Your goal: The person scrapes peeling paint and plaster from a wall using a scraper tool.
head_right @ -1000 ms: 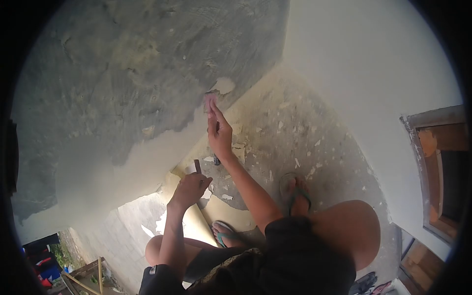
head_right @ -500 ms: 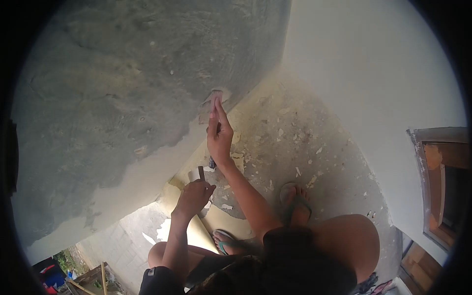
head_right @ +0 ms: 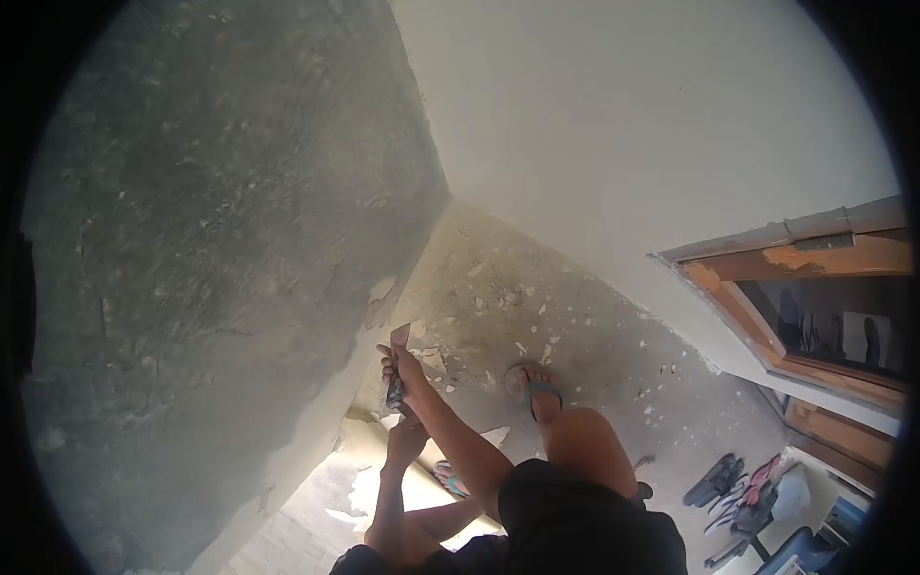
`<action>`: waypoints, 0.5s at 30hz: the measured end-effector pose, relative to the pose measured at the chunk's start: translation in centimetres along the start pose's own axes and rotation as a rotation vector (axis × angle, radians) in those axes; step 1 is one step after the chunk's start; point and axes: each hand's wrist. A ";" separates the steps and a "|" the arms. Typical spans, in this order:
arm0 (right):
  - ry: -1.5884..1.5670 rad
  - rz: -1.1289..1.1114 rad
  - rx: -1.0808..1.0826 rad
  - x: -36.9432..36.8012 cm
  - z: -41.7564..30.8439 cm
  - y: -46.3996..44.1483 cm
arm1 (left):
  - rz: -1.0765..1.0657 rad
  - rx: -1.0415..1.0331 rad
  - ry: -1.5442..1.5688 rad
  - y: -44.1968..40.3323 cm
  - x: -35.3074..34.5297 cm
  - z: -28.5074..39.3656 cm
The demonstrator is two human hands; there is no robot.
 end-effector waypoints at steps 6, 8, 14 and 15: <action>0.070 0.150 -0.052 -0.7 -1.7 13.7 | -0.011 0.213 -0.074 10.7 4.1 8.5; 0.134 0.184 -0.068 -0.2 -3.6 17.8 | 0.015 0.080 -0.025 13.0 3.8 8.4; 0.659 0.318 0.139 -2.2 -17.3 35.6 | -0.035 0.081 -0.007 21.5 5.4 8.8; 0.860 0.337 0.182 -0.2 -19.3 37.9 | -0.065 0.045 -0.045 23.4 6.3 8.7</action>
Point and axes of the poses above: each hand's wrist, its own y-axis away from the middle knuckle, its own x-axis out of the back of the hand, z = x × y, and after that the axes turned 11 degrees about x, right-handed
